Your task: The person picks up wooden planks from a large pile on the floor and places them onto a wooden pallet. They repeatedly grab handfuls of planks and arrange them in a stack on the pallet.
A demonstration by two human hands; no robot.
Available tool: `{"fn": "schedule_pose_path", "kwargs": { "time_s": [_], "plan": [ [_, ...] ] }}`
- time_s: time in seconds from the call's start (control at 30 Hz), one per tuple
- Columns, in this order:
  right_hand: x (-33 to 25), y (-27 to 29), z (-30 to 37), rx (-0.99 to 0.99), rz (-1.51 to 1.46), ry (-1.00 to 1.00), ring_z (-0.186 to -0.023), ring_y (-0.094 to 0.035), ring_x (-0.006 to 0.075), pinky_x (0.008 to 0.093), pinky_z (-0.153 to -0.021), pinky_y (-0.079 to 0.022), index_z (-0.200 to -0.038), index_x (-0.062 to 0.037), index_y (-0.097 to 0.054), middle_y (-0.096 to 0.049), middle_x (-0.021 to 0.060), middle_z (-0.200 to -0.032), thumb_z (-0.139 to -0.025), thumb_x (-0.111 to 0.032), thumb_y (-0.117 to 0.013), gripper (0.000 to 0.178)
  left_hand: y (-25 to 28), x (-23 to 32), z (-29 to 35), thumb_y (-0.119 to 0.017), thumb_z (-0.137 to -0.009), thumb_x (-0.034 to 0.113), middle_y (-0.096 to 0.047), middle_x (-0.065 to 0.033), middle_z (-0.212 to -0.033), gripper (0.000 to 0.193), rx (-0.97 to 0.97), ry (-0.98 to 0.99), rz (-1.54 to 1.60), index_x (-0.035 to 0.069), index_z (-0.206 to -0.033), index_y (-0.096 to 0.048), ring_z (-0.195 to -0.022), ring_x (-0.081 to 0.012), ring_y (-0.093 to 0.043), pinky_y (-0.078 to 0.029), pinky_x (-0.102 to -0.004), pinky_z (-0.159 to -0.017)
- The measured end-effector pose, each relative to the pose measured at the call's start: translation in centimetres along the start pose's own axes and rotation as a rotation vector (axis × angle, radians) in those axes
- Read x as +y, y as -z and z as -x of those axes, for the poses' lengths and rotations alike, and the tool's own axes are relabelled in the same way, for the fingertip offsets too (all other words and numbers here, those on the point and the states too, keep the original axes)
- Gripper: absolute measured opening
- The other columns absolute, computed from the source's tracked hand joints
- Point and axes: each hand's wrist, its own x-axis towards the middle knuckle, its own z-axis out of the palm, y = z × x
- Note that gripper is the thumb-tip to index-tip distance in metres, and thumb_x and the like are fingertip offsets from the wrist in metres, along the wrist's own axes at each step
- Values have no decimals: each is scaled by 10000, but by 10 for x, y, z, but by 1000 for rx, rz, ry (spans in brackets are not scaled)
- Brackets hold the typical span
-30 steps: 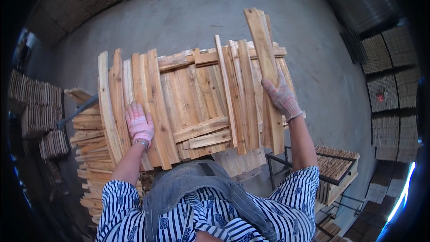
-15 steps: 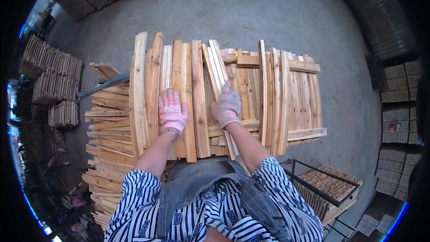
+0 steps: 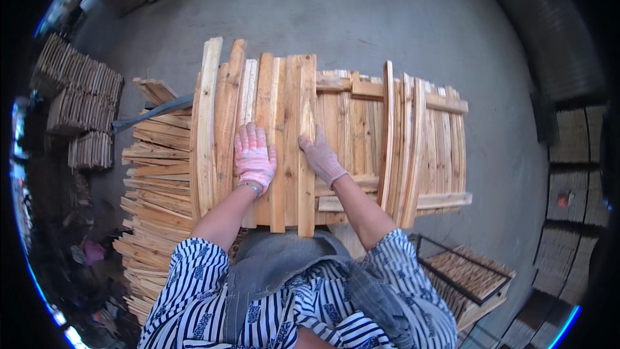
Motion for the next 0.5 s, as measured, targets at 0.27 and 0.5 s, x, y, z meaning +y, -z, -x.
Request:
{"fn": "schedule_pose_path", "kwargs": {
  "time_s": [0.27, 0.5],
  "plan": [
    [-21, 4, 8, 241, 432, 77, -1280, -535, 384, 402, -1065, -436, -1563, 6, -87, -451, 307, -1438, -874, -350, -680, 976, -5, 3, -10, -397, -970, 412, -214, -202, -1617, 682, 98, -8, 12, -18, -1496, -338, -1515, -374, -108, -35, -466, -1237],
    [42, 20, -5, 330, 254, 159, -1353, -445, 399, 434, -1112, -381, -1579, -65, -81, -398, 265, -1493, -969, -401, -531, 829, 2, 13, -8, -359, -978, 412, -209, -203, -1620, 682, 32, -8, -44, -16, -1507, -319, -1517, -357, -116, -18, -469, -1237]
  ]
}}
